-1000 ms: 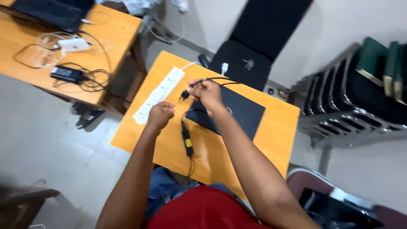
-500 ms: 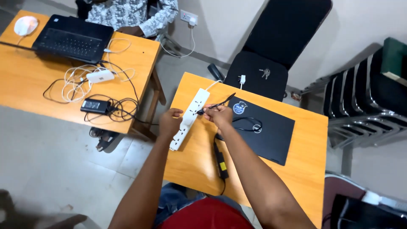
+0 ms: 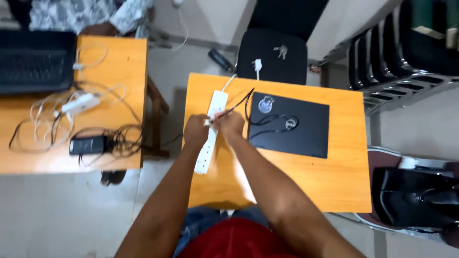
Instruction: The user retrieves a laptop charger from a bag, plugs it into a power strip, and then connects it to a laptop.
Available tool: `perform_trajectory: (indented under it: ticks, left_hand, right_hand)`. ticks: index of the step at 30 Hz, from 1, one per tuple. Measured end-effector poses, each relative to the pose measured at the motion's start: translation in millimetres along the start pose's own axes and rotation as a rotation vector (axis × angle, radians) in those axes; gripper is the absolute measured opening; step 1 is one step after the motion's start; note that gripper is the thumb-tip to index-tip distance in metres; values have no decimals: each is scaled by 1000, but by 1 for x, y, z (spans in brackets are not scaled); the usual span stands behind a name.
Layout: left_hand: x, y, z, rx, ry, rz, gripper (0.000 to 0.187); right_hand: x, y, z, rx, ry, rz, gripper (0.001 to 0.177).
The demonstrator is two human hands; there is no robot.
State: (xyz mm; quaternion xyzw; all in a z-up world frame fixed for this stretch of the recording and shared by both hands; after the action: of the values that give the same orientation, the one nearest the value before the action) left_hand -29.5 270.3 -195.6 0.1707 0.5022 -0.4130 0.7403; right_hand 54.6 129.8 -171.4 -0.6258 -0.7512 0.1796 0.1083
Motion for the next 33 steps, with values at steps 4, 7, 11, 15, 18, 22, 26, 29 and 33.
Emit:
perform_trajectory:
  ticks: [4, 7, 11, 15, 18, 22, 26, 29, 33]
  left_hand:
    - [4, 9, 11, 247, -198, 50, 26]
    - [-20, 9, 29, 333, -174, 44, 26]
    - [-34, 11, 38, 233, -75, -115, 24]
    - [-6, 28, 27, 326, -24, -80, 22]
    - [-12, 30, 39, 378, -81, -88, 19]
    - [-5, 38, 30, 331, -94, -239, 15]
    - [-20, 25, 47, 444, -20, -236, 14]
    - [-21, 19, 34, 466, -39, -129, 13]
    - [-17, 15, 22, 479, -155, -18, 18]
  right_hand:
    - [1, 9, 25, -59, 173, -21, 9]
    - [-3, 6, 40, 95, 161, 115, 6]
    - [4, 5, 29, -23, 169, 31, 10]
    - [28, -30, -58, -113, -813, -336, 26]
    - [33, -22, -79, -63, -847, -297, 26]
    - [45, -19, -90, -447, -911, -310, 26]
    - [34, 6, -30, -255, -1133, -386, 32]
    - [39, 0, -32, -273, -1131, -425, 19]
    - [42, -19, -46, -250, -1106, -463, 23]
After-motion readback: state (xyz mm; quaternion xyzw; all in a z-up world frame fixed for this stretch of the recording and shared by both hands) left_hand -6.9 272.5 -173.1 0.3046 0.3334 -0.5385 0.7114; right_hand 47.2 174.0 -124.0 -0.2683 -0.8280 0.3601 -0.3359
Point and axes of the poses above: each hand's wrist, its own y-axis towards the middle knuckle, its own x-axis out of the palm, z = x × y, the point moved 8 cm from there along y, towards the middle knuckle, and after that the axes turned 14 degrees about y, right-handed, at the moved point
